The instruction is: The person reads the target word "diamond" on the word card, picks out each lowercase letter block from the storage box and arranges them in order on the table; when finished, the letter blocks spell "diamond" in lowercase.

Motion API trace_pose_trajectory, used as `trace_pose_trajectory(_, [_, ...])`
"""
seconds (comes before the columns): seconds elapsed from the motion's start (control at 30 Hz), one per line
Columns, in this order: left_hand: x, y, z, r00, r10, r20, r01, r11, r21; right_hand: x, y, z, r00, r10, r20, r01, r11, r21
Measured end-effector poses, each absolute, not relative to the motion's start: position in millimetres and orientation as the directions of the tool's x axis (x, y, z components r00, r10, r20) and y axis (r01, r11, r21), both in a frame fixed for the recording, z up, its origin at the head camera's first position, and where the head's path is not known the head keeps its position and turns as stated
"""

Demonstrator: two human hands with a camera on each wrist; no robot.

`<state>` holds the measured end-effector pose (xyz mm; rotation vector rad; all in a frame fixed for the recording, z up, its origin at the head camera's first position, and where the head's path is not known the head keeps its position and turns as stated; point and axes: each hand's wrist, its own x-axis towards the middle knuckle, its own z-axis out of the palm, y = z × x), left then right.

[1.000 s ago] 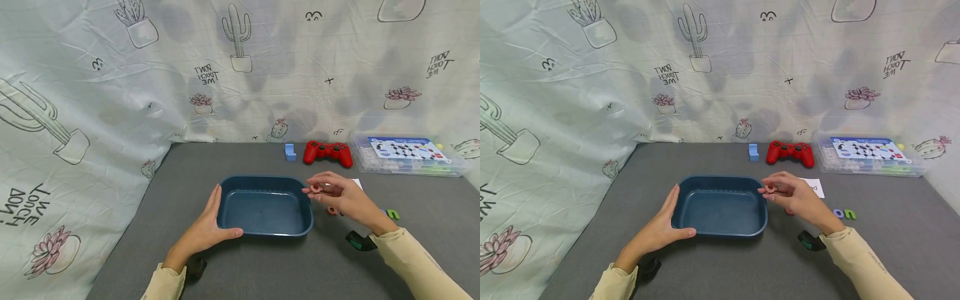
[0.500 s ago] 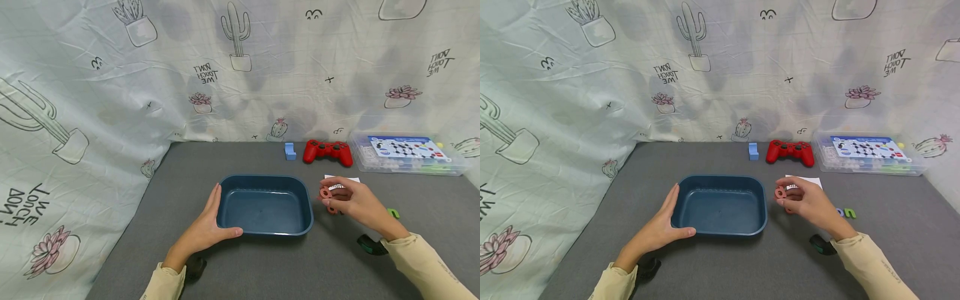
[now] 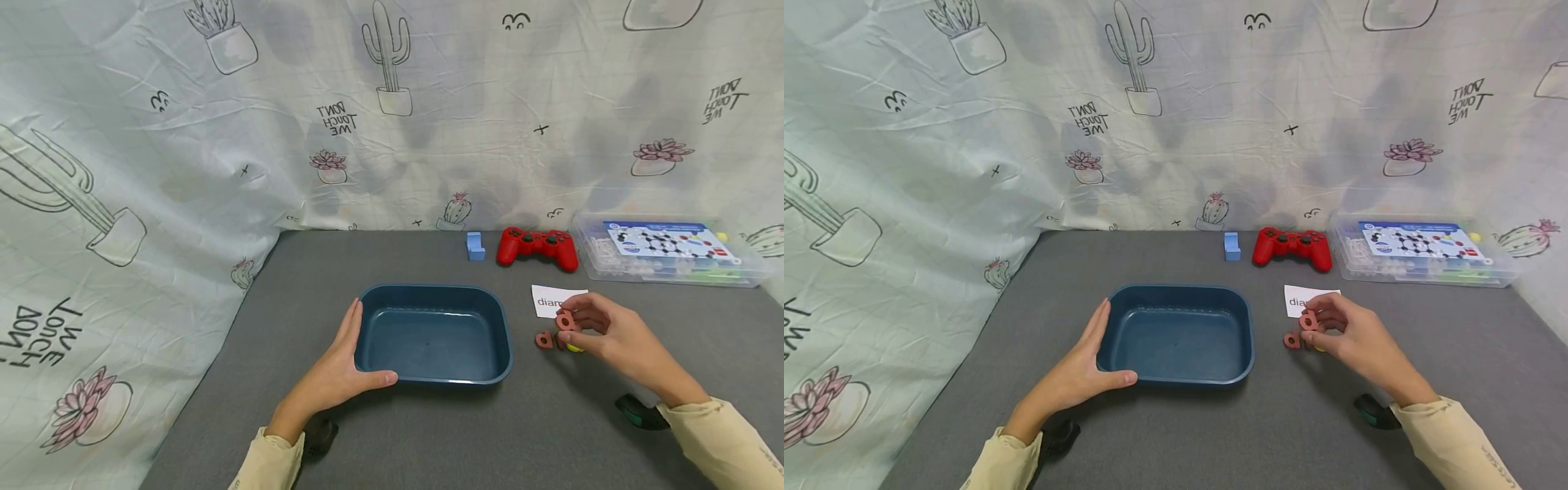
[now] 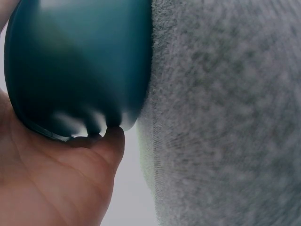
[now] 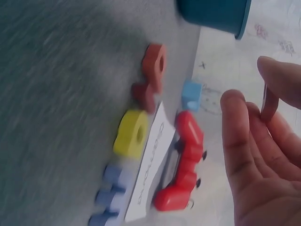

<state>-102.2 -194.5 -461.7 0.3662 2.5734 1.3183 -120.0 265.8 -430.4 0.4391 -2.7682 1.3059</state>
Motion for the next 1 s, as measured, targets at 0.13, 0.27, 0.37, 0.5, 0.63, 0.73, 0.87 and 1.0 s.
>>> trace_pose_trajectory(0.13, [-102,-194,-462,-0.941,0.325,-0.091,0.115,0.563,0.818,-116,279,-434,-0.963,-0.205,0.173,-0.265,0.639,-0.722])
trace_pose_trajectory(0.27, [-102,-194,-461,-0.941,0.324,-0.098,0.11,0.567,0.817,-113,292,-435,-0.969,-0.183,0.167,-0.247,0.671,-0.699])
trace_pose_trajectory(0.37, [-103,-194,-461,-0.941,0.323,-0.099,0.109,0.568,0.816,-111,301,-436,-0.97,-0.164,0.179,-0.243,0.692,-0.68])
trace_pose_trajectory(0.5, [-103,-195,-461,-0.94,0.327,-0.096,0.113,0.564,0.818,-108,313,-438,-0.969,-0.141,0.202,-0.241,0.717,-0.654])
trace_pose_trajectory(0.63, [-102,-194,-461,-0.94,0.329,-0.095,0.113,0.561,0.82,-106,323,-442,-0.972,-0.117,0.201,-0.22,0.744,-0.631])
trace_pose_trajectory(0.73, [-102,-194,-460,-0.939,0.329,-0.098,0.111,0.559,0.822,-105,329,-444,-0.976,-0.097,0.198,-0.201,0.759,-0.619])
trace_pose_trajectory(0.87, [-102,-194,-459,-0.939,0.328,-0.1,0.107,0.558,0.823,-102,337,-447,-0.981,-0.061,0.183,-0.162,0.777,-0.609])
trace_pose_trajectory(1.0, [-102,-194,-459,-0.941,0.323,-0.105,0.1,0.559,0.823,-102,349,-450,-0.989,-0.017,0.146,-0.102,0.796,-0.597])
